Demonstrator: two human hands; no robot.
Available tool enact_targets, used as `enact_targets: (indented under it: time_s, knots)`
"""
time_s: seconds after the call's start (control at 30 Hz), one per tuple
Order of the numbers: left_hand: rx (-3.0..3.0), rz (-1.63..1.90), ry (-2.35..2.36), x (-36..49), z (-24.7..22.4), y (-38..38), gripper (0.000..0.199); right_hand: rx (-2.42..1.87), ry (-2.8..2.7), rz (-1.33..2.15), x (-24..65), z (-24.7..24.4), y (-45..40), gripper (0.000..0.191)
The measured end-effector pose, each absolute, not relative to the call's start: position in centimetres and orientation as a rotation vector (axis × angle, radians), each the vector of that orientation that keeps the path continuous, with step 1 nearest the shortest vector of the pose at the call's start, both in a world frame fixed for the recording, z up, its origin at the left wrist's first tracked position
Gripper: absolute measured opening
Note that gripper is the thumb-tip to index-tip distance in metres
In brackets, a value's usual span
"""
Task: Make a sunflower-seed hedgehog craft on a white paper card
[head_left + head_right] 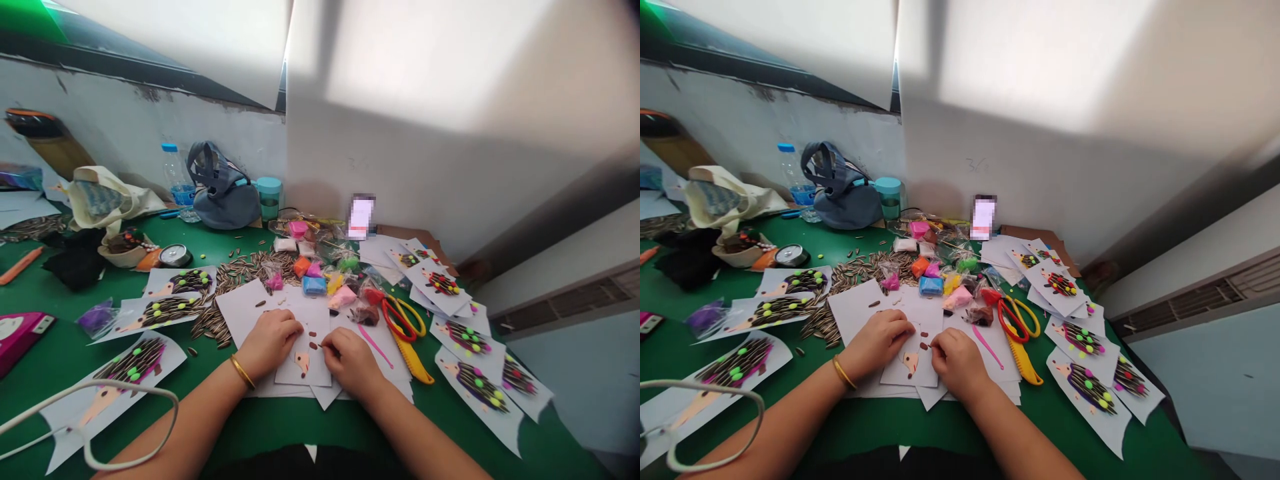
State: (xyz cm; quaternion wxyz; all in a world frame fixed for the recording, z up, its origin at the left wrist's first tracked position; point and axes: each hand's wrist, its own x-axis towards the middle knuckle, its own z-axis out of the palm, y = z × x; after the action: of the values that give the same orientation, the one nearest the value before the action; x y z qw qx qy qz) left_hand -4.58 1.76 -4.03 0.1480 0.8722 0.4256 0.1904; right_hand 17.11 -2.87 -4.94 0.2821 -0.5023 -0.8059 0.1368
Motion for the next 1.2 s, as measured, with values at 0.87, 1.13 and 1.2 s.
enact_targets:
  time_s: [0.87, 1.13, 1.2]
  knots:
    - [2.497, 0.505, 1.236, -4.6, -4.1, 1.9, 0.016, -1.347, -2.131, 0.382, 17.3, -5.1, -1.0, 0.013]
    - [2.497, 0.507, 1.236, -4.6, -4.1, 1.9, 0.015, -1.339, -2.167, 0.391, 17.1, -5.7, -0.8, 0.013]
    - [2.497, 0.503, 1.237, -4.6, -4.1, 1.9, 0.015, -1.34, -2.187, 0.375, 17.1, -5.8, -0.8, 0.013]
